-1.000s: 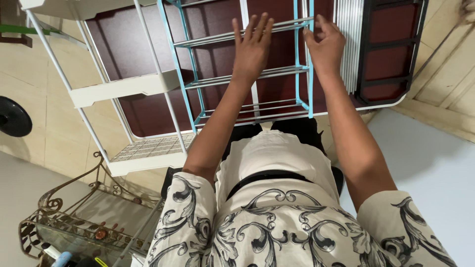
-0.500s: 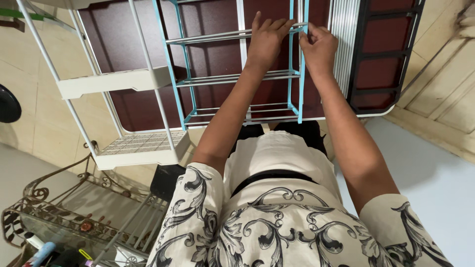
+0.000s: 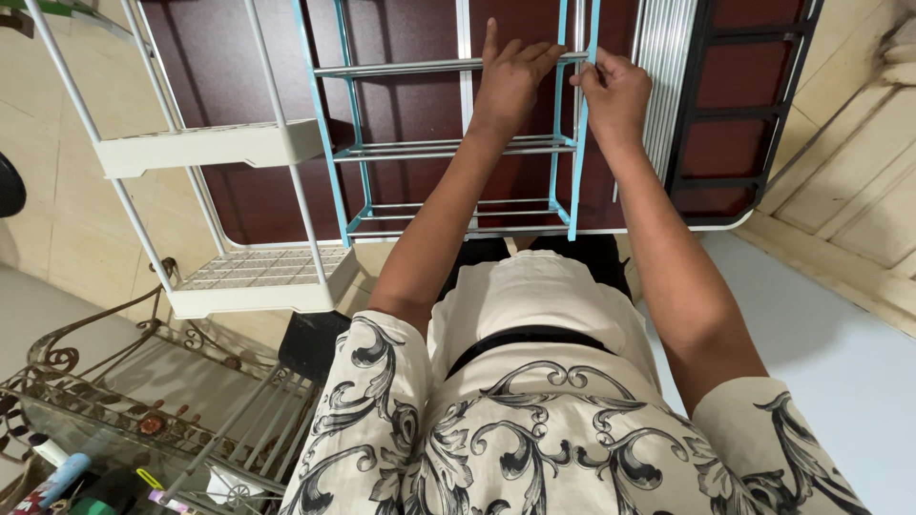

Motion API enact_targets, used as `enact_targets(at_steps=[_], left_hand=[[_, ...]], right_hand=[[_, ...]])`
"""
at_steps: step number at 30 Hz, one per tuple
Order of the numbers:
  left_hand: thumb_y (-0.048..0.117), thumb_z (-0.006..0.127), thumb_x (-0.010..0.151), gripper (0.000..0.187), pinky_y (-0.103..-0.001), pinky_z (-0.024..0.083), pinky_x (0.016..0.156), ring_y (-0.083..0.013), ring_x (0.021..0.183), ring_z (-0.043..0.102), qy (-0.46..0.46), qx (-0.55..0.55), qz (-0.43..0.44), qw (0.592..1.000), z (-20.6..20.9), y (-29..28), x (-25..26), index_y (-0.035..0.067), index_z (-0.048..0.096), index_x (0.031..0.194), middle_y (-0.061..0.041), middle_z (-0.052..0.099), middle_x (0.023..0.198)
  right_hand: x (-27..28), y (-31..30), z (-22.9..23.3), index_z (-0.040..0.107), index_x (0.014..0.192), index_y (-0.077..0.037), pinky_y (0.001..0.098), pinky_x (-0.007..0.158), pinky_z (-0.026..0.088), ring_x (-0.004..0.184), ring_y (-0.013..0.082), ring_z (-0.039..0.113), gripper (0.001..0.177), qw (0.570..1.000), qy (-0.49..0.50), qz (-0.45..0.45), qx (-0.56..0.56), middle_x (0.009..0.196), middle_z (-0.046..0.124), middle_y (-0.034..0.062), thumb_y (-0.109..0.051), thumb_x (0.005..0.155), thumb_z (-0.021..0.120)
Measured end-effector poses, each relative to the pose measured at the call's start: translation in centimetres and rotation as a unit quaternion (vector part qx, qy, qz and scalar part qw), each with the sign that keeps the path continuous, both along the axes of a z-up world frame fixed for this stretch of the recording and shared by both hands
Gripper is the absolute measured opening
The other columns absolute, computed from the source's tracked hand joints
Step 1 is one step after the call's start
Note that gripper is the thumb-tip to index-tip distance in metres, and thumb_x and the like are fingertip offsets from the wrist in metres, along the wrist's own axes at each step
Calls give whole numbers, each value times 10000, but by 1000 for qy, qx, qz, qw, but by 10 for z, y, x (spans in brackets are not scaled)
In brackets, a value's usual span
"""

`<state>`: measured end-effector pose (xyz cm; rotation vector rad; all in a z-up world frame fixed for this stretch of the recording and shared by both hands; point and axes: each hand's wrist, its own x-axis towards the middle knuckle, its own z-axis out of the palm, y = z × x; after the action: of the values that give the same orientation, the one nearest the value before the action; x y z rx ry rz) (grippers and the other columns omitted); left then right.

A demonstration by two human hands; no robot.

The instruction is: The person assembles a light blue metal rack by inserting horizontal metal rods into vertical supports. They then assemble a second black metal rack using the same method, inserting rods into the frame. The person works by hand without tools.

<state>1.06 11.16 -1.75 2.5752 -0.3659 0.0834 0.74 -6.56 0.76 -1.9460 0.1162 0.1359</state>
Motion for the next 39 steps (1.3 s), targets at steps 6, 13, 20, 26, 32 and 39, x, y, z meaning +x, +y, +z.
enact_targets(at_steps=[6,13,20,26,32,39], left_hand=[[-108,643,831,515,-519,304,1182,-220,1040,666,-5,-39,-9,999,4,5,2,171,737,1254,-28,750,1191],[-120,639,843,473,-386,441,949,-207,953,651,8,-63,3,998,16,4,-1,119,756,1234,-36,760,1196],[-129,649,810,497,-380,445,921,-202,911,639,35,-36,-10,999,17,4,0,101,748,1239,-28,760,1189],[-140,646,782,528,-374,451,915,-191,910,642,31,-25,-8,999,13,1,1,125,753,1226,-20,760,1181],[-117,668,832,473,-392,445,909,-204,954,647,37,-57,-11,998,14,3,-1,99,745,1246,-23,759,1186],[-77,646,807,480,-633,146,1201,-294,1356,514,10,7,6,1000,23,-5,0,95,717,1250,-46,715,1291]], right_hand=[[2,-1,-2,744,1187,21,257,813,644,921,157,791,207,1000,0,4,10,999,761,111,7,988,690],[2,-7,2,779,1133,22,288,698,534,775,155,655,194,990,-39,66,-120,873,695,90,-84,973,807],[6,-21,2,756,983,68,319,768,518,850,183,616,156,985,-35,139,-93,928,632,94,-74,959,816],[9,-26,-1,735,1003,90,313,819,525,906,195,635,125,983,-34,160,-86,994,633,107,-19,958,776],[9,-29,1,717,1275,30,281,884,533,974,165,647,282,986,-19,159,-40,1055,658,85,56,1008,630],[-7,-29,-1,708,1313,-12,256,868,564,994,159,699,299,994,-4,101,-48,1209,723,105,20,1018,668]])
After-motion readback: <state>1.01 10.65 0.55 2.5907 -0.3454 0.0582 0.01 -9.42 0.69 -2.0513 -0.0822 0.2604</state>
